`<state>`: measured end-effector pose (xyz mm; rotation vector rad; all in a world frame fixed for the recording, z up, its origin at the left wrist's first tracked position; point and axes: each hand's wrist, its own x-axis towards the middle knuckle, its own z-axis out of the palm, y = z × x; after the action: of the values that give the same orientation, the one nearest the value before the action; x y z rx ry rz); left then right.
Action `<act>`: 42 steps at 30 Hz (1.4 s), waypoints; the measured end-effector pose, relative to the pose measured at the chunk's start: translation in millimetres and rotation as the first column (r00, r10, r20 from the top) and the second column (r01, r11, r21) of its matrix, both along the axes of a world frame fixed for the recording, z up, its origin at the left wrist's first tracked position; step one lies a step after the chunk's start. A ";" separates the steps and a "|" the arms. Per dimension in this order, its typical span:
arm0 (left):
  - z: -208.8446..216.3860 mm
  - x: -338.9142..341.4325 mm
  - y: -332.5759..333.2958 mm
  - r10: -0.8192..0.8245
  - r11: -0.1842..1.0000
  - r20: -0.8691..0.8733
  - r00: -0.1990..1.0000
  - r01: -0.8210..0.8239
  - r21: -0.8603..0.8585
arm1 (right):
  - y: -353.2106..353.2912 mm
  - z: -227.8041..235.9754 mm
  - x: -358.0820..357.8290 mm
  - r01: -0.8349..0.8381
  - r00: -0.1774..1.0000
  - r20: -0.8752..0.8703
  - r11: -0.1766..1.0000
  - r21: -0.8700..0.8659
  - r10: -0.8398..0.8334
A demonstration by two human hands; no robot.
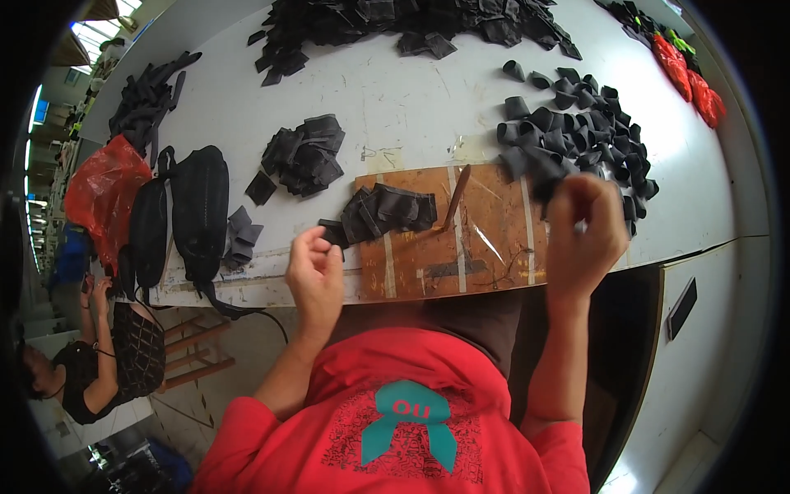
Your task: Folding and gluing small black fabric components on a wooden board at a workshop table.
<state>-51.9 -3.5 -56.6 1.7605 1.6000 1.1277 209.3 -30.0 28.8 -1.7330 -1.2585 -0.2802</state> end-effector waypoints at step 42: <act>22.1 12.0 -12.8 0.080 0.572 0.866 0.494 0.689 -0.446 | -28.9 -66.2 -92.0 -0.699 0.256 -0.961 0.706 -0.111 0.103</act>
<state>-39.8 -16.3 -34.5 0.6657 0.7938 0.6750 117.3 -58.8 -37.4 -1.4192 -0.8494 1.3945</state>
